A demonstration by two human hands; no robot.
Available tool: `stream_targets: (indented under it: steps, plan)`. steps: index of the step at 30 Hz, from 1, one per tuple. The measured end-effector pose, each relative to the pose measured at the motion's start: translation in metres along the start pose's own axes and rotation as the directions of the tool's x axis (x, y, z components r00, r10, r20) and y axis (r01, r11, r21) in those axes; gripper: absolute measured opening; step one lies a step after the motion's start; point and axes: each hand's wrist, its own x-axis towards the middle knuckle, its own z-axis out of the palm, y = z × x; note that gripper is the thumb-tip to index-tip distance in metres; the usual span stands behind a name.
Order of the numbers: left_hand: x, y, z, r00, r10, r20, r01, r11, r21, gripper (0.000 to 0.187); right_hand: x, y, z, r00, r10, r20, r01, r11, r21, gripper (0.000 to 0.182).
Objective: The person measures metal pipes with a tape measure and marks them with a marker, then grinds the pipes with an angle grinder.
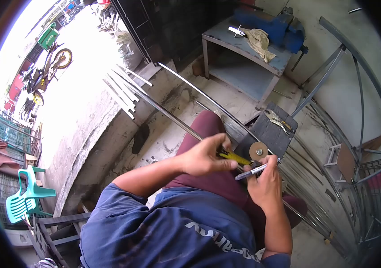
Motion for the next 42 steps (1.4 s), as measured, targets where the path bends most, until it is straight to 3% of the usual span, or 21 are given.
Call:
stream_targets:
  steps: [1,2,4,5,6,7,9,10,12,14,15,18,21,22,25,26,29,30,33,38,42]
  plan:
    - [-0.002,-0.009,-0.020,0.983,0.138,-0.122,-0.136,0.990,0.024,0.035,0.000,0.006,-0.005,0.999,0.033,0.035,-0.031,0.998,-0.057,0.058]
    - [-0.011,0.007,-0.042,0.981,0.020,-0.192,-0.069,0.965,-0.251,0.032,-0.001,0.014,-0.014,0.992,0.104,0.078,-0.098,0.993,-0.068,0.054]
    - [-0.030,0.041,-0.097,0.896,-0.096,-0.433,0.031,0.988,-0.153,0.028,-0.009,0.040,-0.031,0.968,0.213,0.132,-0.206,0.976,-0.071,0.045]
    - [-0.037,0.017,-0.146,0.897,0.048,-0.440,-0.202,0.929,-0.311,0.025,-0.016,0.060,-0.040,0.957,0.253,0.145,-0.246,0.967,-0.061,0.042]
    - [-0.046,0.014,-0.185,0.861,0.090,-0.501,-0.300,0.885,-0.357,0.025,-0.023,0.079,-0.052,0.946,0.268,0.181,-0.258,0.963,-0.079,0.040]
    - [-0.059,0.019,-0.225,0.776,0.043,-0.629,-0.243,0.941,-0.236,0.031,-0.033,0.099,-0.063,0.933,0.286,0.219,-0.270,0.958,-0.099,0.039]
    - [-0.076,0.002,-0.301,0.543,0.089,-0.835,-0.367,0.920,-0.140,0.059,-0.056,0.143,-0.083,0.902,0.350,0.252,-0.342,0.937,-0.074,0.040]
    - [-0.087,-0.009,-0.344,0.506,0.109,-0.856,-0.437,0.888,-0.146,0.056,-0.065,0.153,-0.091,0.893,0.395,0.216,-0.383,0.919,-0.095,0.041]
    - [-0.095,-0.015,-0.384,0.299,0.022,-0.954,-0.506,0.851,-0.139,0.050,-0.082,0.162,-0.102,0.878,0.471,0.087,-0.465,0.881,-0.083,0.041]
    - [-0.105,-0.036,-0.423,0.257,0.017,-0.966,-0.481,0.870,-0.112,0.050,-0.099,0.173,-0.107,0.919,0.395,-0.002,-0.393,0.915,-0.092,0.040]
    - [-0.103,-0.037,-0.426,0.241,0.019,-0.970,-0.463,0.881,-0.098,0.051,-0.104,0.167,-0.108,0.932,0.359,-0.049,-0.363,0.927,-0.099,0.040]
    - [-0.092,-0.034,-0.433,0.228,0.058,-0.972,-0.189,0.982,0.015,0.055,-0.113,0.147,-0.103,0.930,0.318,-0.186,-0.348,0.924,-0.159,0.039]
    - [-0.083,-0.020,-0.442,0.203,0.066,-0.977,0.276,0.953,0.121,0.036,-0.115,0.125,-0.097,0.907,0.275,-0.319,-0.343,0.922,-0.182,0.037]
    - [-0.080,-0.016,-0.445,0.163,0.052,-0.985,0.347,0.932,0.106,0.036,-0.116,0.120,-0.095,0.899,0.255,-0.357,-0.335,0.925,-0.181,0.036]
    - [-0.085,-0.005,-0.458,0.233,-0.003,-0.972,0.458,0.882,0.107,0.037,-0.116,0.105,-0.093,0.886,0.221,-0.407,-0.336,0.911,-0.237,0.033]
    - [-0.090,-0.003,-0.463,0.301,0.010,-0.954,0.485,0.859,0.162,0.037,-0.116,0.102,-0.094,0.901,0.174,-0.399,-0.312,0.897,-0.314,0.033]
    - [-0.096,0.011,-0.456,0.323,-0.016,-0.946,0.475,0.867,0.148,0.039,-0.113,0.095,-0.097,0.930,0.031,-0.366,-0.207,0.868,-0.452,0.032]
    - [-0.102,0.008,-0.464,0.376,-0.032,-0.926,0.352,0.929,0.110,0.042,-0.112,0.093,-0.098,0.936,-0.018,-0.352,-0.165,0.859,-0.484,0.031]
    - [-0.102,-0.004,-0.481,0.338,-0.110,-0.935,0.147,0.987,-0.062,0.044,-0.113,0.096,-0.099,0.944,-0.002,-0.329,-0.161,0.869,-0.468,0.030]
    - [-0.107,-0.024,-0.508,0.292,-0.099,-0.951,0.300,0.954,-0.007,0.042,-0.110,0.085,-0.095,0.943,-0.043,-0.330,-0.127,0.869,-0.478,0.028]
    - [-0.108,-0.019,-0.507,0.192,-0.097,-0.977,0.322,0.946,-0.031,0.039,-0.107,0.078,-0.091,0.942,-0.086,-0.325,-0.088,0.869,-0.486,0.028]
